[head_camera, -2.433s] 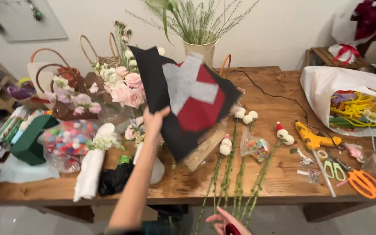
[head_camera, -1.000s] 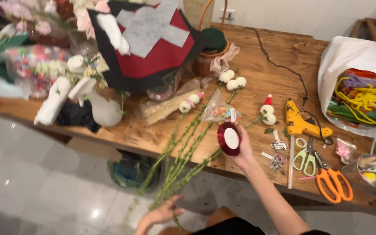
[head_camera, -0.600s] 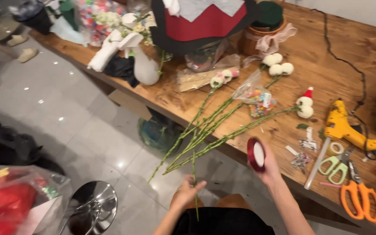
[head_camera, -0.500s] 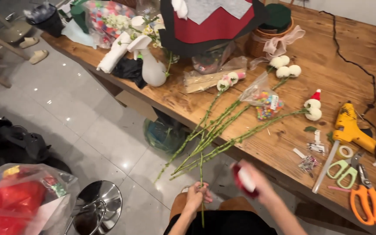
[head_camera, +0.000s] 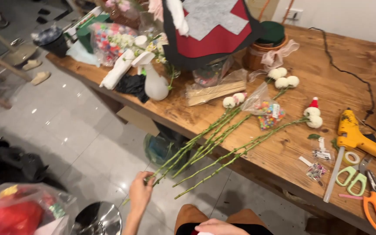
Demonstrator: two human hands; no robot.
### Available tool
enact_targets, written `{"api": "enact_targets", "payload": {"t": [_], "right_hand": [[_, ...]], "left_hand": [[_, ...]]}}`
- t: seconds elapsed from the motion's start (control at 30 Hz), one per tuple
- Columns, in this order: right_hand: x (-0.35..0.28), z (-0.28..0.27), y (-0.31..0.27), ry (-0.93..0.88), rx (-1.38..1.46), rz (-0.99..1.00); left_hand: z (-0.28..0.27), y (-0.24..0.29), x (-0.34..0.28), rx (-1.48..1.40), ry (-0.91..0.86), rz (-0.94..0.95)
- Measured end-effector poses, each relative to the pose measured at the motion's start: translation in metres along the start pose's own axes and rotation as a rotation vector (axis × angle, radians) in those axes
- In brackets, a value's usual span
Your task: The person sits at a wooden workbench and decorates a small white snowman figurine. They cut a piece of red ribbon, wrap it around the snowman's neck as a scarf, and secure it using a hot glue gun. Finally, they trim the excess ribbon with scissors.
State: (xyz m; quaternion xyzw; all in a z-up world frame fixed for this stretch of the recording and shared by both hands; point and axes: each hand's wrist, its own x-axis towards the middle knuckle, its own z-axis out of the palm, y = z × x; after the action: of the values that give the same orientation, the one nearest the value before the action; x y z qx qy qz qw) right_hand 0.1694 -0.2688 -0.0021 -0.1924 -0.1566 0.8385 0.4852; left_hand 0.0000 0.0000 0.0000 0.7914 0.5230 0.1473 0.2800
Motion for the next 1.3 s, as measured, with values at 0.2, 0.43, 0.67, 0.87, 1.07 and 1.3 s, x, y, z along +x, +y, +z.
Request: {"api": "enact_targets", "payload": {"t": [0.2,0.43,0.67,0.87,1.07,1.3], "right_hand": [[-0.037,-0.046,-0.026,0.783,-0.041,0.211],[-0.097,-0.13,0.0,0.972,0.136,-0.472],[-0.157,-0.166,0.037,0.881,-0.043,-1.109],[-0.193,-0.043,0.029,1.077,-0.655,-1.309],[-0.234,-0.012,0.052,1.192,-0.791,-1.459],[-0.245,0.016,0.062,1.061,-0.726,-1.565]], "left_hand": [[0.041,-0.049,0.064,-0.047,-0.068,0.162],[0.022,-0.057,0.075,-0.064,-0.214,0.154],[-0.033,0.05,-0.036,-0.343,0.204,0.29],[0.036,0.143,-0.108,-0.782,-0.145,0.65],[0.082,0.238,-0.187,-0.972,-0.68,1.002],[0.091,0.258,-0.222,-1.097,-0.754,0.958]]}}
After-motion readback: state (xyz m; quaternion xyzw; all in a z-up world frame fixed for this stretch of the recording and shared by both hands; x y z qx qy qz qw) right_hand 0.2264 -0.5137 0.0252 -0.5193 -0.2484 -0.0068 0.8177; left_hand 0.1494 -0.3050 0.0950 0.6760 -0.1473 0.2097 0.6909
